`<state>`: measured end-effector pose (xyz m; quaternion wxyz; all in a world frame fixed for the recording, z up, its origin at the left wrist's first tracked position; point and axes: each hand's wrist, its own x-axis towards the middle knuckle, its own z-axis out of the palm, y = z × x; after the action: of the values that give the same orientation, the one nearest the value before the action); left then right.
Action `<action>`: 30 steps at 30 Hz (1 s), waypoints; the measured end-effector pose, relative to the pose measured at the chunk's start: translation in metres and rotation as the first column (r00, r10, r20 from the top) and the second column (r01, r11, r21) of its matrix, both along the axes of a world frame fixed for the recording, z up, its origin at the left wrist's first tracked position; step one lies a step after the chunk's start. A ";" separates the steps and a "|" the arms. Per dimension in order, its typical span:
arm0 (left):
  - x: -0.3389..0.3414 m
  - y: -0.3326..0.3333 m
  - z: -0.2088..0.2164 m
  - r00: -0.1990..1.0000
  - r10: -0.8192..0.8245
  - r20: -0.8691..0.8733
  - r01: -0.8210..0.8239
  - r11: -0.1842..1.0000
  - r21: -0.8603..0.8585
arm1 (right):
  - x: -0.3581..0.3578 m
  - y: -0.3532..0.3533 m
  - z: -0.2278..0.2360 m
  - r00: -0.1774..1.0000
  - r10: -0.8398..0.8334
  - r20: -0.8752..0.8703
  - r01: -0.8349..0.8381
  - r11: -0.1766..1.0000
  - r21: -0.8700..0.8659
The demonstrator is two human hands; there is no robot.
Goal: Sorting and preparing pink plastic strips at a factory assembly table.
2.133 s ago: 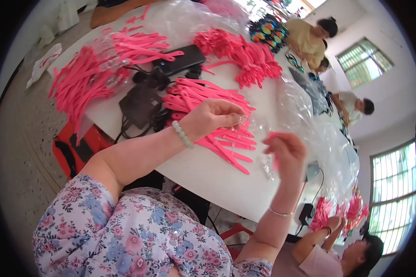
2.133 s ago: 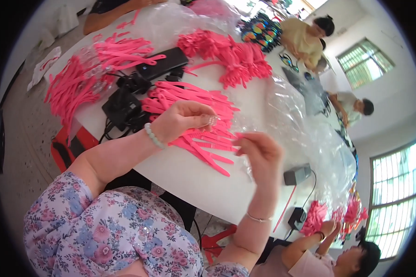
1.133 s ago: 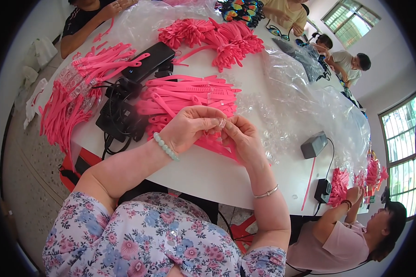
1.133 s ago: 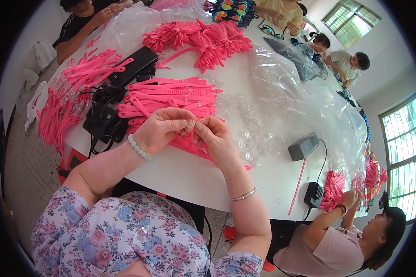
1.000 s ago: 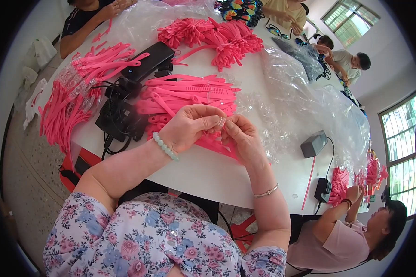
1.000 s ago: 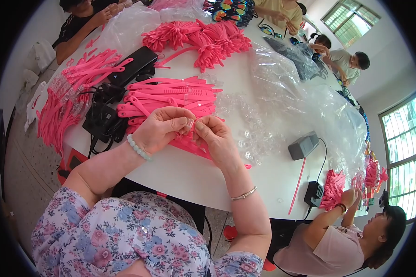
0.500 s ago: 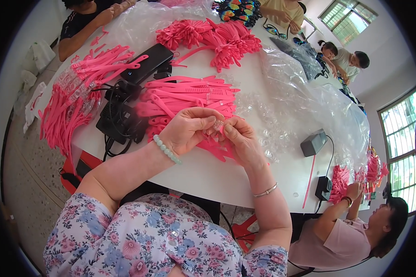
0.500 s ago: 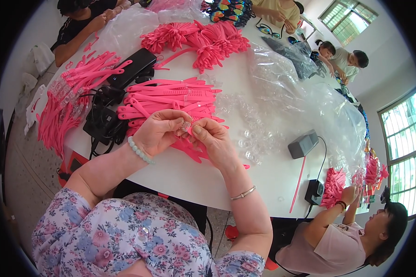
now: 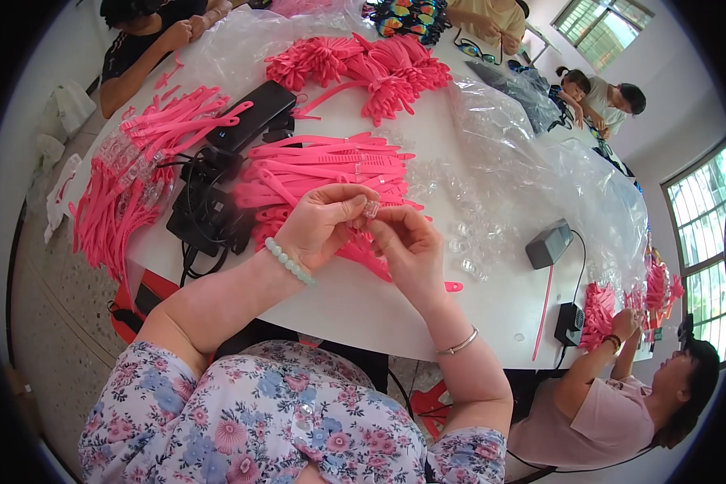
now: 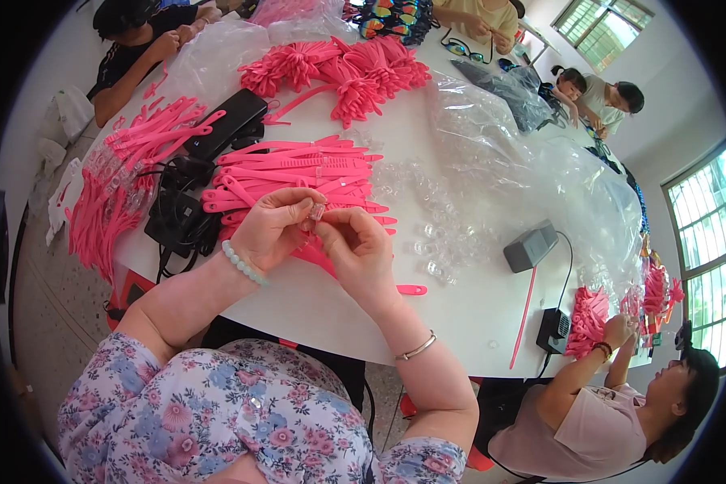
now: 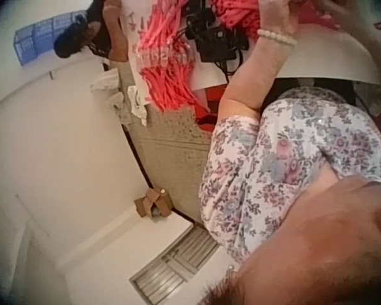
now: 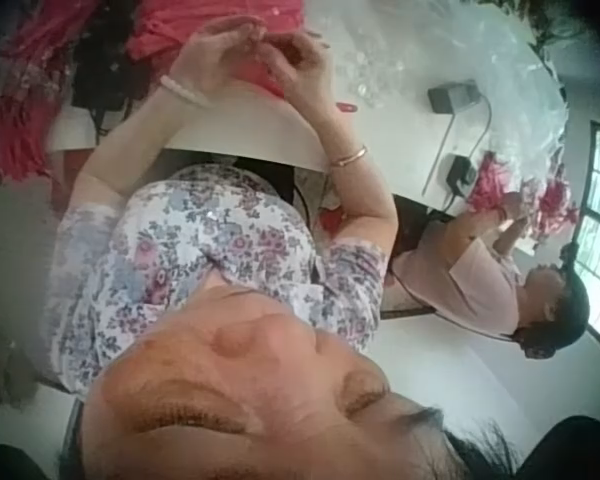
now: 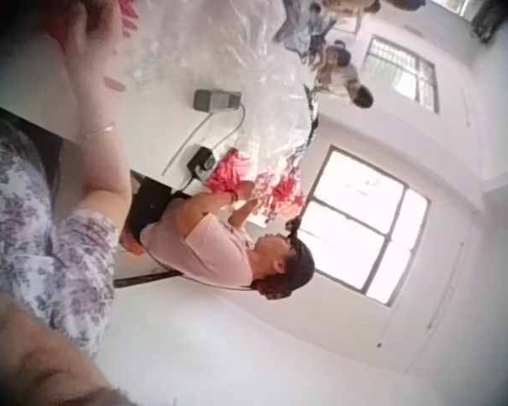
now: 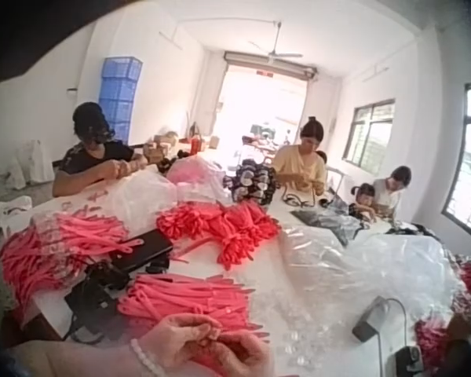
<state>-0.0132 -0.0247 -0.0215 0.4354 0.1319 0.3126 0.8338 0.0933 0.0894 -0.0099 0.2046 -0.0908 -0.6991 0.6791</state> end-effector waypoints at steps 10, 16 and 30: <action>-0.002 -0.001 -0.008 0.996 -0.084 0.003 0.084 0.996 0.044 | -0.004 0.002 -0.009 0.983 -0.068 -0.170 0.114 0.953 0.282; 0.000 0.001 -0.007 0.998 -0.059 0.023 0.058 0.998 0.038 | -0.004 0.001 -0.008 0.969 -0.089 -0.231 0.163 0.932 0.324; 0.017 0.007 0.008 0.806 0.117 -0.581 -0.266 0.947 -0.178 | 0.002 0.015 0.015 0.970 -0.094 -0.223 0.231 0.633 0.739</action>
<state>0.0034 -0.0180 -0.0139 0.2498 0.2832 0.5413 0.7513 0.0952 0.1049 0.0055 0.3407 -0.0035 -0.8885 0.3076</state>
